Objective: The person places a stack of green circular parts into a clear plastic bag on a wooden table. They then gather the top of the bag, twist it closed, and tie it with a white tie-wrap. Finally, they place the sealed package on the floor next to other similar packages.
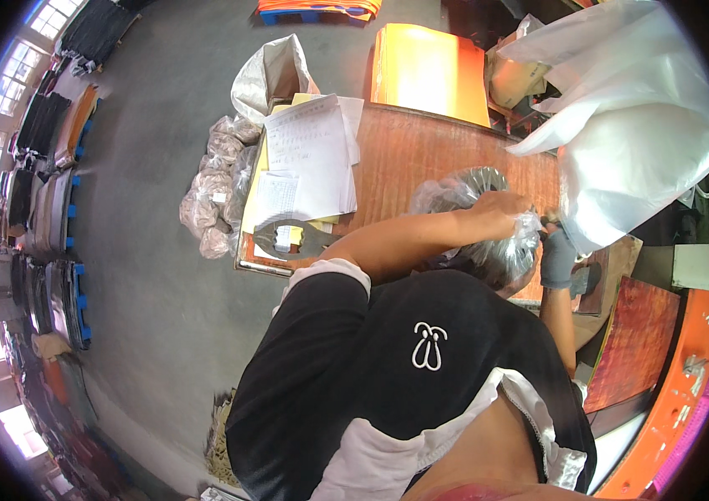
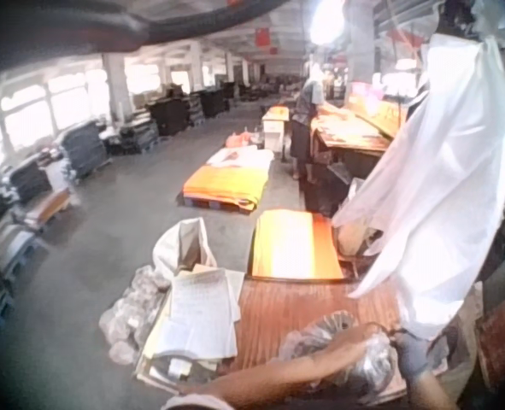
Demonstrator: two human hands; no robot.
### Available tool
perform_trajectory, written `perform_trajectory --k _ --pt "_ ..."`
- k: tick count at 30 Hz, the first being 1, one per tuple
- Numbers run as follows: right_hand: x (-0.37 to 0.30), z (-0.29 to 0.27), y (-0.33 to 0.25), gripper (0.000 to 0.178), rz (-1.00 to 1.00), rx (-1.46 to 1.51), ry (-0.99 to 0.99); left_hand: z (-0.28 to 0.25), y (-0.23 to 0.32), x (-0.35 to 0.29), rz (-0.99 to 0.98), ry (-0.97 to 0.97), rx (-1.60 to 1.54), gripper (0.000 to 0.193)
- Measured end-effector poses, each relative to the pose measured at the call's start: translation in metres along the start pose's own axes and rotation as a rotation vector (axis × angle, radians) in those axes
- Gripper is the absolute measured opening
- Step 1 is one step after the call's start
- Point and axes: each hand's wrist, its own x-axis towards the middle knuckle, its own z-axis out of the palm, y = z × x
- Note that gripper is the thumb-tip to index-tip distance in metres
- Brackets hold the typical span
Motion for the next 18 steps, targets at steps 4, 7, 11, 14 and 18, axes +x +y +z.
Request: perform_trajectory --k 4,7,11,14,18 --pt "0.025 -0.034 0.003 0.024 -0.13 -0.635 0.084 -0.001 -0.002 -0.005 0.052 -0.004 -0.021 0.022" --pt "0.018 -0.027 -0.004 0.025 -0.043 -0.345 -0.098 -0.001 -0.008 -0.004 0.214 -0.057 0.052 0.022" --pt "0.003 0.009 -0.011 0.029 0.113 -0.173 -0.474 0.001 -0.011 -0.006 0.298 -0.084 0.172 0.024" --pt "0.01 0.019 -0.024 0.037 0.171 -0.268 -0.599 0.002 -0.012 -0.009 0.237 -0.091 0.207 0.022" --pt "0.01 0.025 -0.034 0.049 0.25 -0.137 -0.636 0.003 -0.015 -0.009 0.19 -0.04 0.046 0.02"
